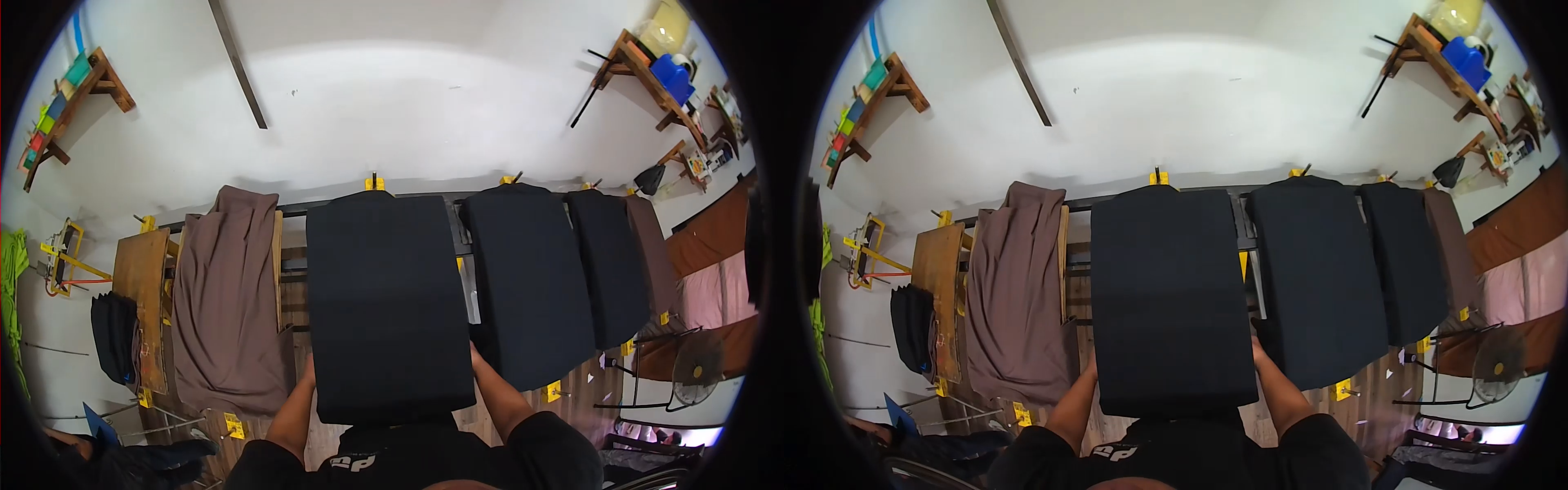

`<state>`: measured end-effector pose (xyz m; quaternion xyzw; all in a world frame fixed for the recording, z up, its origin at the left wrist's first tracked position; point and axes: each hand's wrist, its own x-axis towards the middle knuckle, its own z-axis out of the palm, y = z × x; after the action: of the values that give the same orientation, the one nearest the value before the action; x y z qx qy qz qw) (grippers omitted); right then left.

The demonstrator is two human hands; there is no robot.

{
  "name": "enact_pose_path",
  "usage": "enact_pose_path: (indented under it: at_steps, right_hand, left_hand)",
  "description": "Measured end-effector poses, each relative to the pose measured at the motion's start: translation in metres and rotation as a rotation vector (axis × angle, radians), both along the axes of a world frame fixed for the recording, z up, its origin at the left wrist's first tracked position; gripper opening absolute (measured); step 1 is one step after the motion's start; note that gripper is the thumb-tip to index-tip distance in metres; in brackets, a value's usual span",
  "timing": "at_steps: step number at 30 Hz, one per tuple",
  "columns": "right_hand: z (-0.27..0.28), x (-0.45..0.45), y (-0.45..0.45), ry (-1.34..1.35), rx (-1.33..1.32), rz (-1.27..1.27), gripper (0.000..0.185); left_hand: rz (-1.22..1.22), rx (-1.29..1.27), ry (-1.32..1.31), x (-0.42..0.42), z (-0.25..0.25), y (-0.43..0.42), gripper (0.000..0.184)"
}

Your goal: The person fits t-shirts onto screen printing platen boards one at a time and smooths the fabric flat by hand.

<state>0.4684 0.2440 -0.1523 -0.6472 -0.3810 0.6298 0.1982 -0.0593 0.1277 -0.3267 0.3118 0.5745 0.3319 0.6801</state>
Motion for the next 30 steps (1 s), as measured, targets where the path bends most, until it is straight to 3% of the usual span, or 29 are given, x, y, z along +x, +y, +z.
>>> enact_pose_path:
  at_steps: [2,3,4,5,6,8,11,13,14,16,17,20,24,30]
  right_hand:
    - [0.005,0.003,-0.006,0.014,0.001,-0.03,0.055]
    - [0.012,0.007,-0.013,0.015,0.006,-0.139,0.063]
    - [0.022,0.007,-0.021,0.016,0.009,-0.249,0.071]
    - [0.046,0.007,-0.029,0.081,-0.007,-0.236,0.075]
    - [0.078,0.005,-0.036,0.143,-0.025,-0.223,0.079]
    - [0.061,0.015,-0.056,0.184,0.014,-0.278,0.08]
    - [0.071,0.024,-0.081,0.017,0.182,-0.258,0.076]
    - [0.086,0.017,-0.098,0.168,0.052,-0.235,0.074]
    - [0.098,0.004,-0.107,-0.003,0.248,-0.134,0.067]
    - [0.094,-0.023,-0.124,-0.058,0.329,-0.114,0.058]
    - [0.1,-0.032,-0.128,-0.213,0.398,-0.149,0.054]
    - [0.129,-0.043,-0.128,-0.399,0.487,-0.12,0.056]
    - [0.117,-0.035,-0.127,-0.18,0.419,-0.132,0.055]
    - [0.097,-0.03,-0.124,0.014,0.32,-0.196,0.062]
  left_hand:
    - [0.107,0.13,0.449,-0.003,0.074,0.004,0.062]
    - [0.104,0.141,0.458,0.001,0.114,0.004,0.062]
    - [0.313,-0.001,0.357,0.014,0.17,0.007,0.062]
    - [0.517,-0.146,0.249,0.019,0.198,0.005,0.063]
    - [0.562,-0.183,0.251,0.019,0.201,-0.003,0.064]
    - [0.511,-0.139,0.303,0.019,0.205,-0.021,0.067]
    - [0.423,-0.064,0.395,0.026,0.209,-0.05,0.074]
    - [0.261,-0.131,0.13,0.021,0.215,-0.062,0.078]
    - [0.258,-0.342,0.161,0.05,0.298,-0.057,0.084]
    - [0.232,-0.227,-0.084,0.062,0.267,-0.069,0.086]
    - [0.212,-0.305,-0.152,0.064,0.263,-0.071,0.086]
    - [0.303,-0.237,-0.179,0.075,0.275,-0.071,0.082]
    - [0.314,-0.31,-0.256,0.073,0.282,-0.072,0.083]
    - [0.227,-0.223,-0.506,0.064,0.252,-0.077,0.075]
